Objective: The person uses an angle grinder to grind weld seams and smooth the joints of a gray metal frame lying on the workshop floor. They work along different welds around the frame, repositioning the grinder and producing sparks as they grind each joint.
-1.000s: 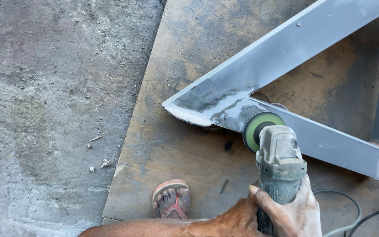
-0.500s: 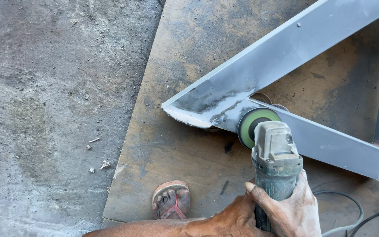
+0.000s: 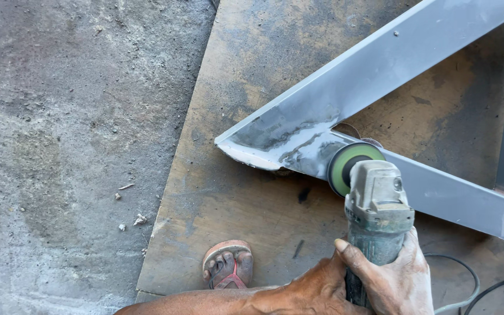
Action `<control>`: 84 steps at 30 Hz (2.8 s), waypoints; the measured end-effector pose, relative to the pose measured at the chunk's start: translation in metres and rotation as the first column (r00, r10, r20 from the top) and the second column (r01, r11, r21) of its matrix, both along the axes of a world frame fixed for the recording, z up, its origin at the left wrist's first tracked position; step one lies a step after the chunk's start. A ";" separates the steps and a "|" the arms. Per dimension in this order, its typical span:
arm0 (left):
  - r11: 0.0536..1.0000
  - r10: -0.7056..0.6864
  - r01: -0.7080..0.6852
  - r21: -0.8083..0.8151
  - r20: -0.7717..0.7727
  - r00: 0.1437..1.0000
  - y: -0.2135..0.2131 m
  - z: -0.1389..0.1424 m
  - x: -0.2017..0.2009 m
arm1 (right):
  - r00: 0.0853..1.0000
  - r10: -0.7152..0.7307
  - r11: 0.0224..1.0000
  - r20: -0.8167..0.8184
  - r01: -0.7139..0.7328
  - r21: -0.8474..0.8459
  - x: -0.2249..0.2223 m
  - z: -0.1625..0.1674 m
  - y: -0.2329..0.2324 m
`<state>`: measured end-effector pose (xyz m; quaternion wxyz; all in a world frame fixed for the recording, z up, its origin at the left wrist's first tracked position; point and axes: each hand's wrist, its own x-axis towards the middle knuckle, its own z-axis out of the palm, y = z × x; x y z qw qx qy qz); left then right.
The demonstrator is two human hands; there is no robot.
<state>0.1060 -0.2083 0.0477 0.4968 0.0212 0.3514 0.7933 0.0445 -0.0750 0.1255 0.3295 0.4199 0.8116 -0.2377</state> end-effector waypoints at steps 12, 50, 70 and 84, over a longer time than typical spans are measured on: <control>0.999 -0.034 0.033 -0.003 -0.079 0.996 0.001 -0.011 0.005 | 0.997 0.071 0.994 -0.010 -0.070 0.081 0.008 -0.003 0.001; 0.935 0.341 -0.339 0.103 -0.004 0.940 0.034 -0.018 -0.034 | 0.755 0.633 0.774 -0.172 -0.620 0.126 -0.051 -0.013 0.003; 0.772 0.610 -0.630 -0.085 -0.181 0.772 0.075 -0.024 -0.038 | 0.660 0.727 0.670 -0.190 -0.742 -0.013 -0.107 -0.016 -0.004; 0.650 0.725 -0.751 -0.116 -0.199 0.659 0.079 -0.020 -0.064 | 0.534 0.830 0.540 -0.164 -0.842 -0.010 -0.137 -0.009 -0.022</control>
